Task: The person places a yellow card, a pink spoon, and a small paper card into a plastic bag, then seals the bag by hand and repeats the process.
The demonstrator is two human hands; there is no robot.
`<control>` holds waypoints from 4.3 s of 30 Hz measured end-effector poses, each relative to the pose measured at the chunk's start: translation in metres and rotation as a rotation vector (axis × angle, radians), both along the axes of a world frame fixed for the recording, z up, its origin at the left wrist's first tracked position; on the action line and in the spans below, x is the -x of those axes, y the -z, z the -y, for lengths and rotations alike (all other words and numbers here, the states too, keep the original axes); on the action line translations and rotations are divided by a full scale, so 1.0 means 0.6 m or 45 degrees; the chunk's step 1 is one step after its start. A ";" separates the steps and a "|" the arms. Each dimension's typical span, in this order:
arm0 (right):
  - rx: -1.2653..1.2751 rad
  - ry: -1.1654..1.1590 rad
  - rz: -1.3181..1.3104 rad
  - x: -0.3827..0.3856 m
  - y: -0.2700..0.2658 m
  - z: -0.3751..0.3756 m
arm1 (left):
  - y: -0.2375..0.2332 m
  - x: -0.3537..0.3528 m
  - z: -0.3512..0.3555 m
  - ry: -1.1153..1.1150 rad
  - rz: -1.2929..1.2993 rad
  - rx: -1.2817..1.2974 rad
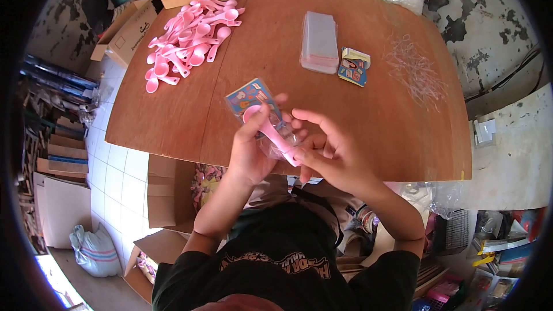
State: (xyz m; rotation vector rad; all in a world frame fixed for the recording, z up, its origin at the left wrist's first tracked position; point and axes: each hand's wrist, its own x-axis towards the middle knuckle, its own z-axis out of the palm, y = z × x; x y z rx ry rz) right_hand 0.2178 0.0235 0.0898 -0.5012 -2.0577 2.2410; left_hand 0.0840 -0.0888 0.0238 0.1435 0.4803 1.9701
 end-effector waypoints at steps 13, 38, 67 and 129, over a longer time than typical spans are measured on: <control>-0.906 0.781 -0.761 0.027 -0.060 -0.053 | 0.017 -0.001 -0.013 -0.133 -0.069 -0.051; -1.105 0.105 -0.324 0.026 -0.073 -0.034 | -0.058 -0.014 0.018 -0.161 -1.114 0.078; -1.404 0.514 -0.726 0.006 -0.058 -0.040 | -0.090 -0.017 0.048 -0.076 -2.002 0.156; -0.487 0.409 -0.278 -0.010 -0.024 -0.331 | -0.044 0.151 -0.109 -0.227 -1.393 0.108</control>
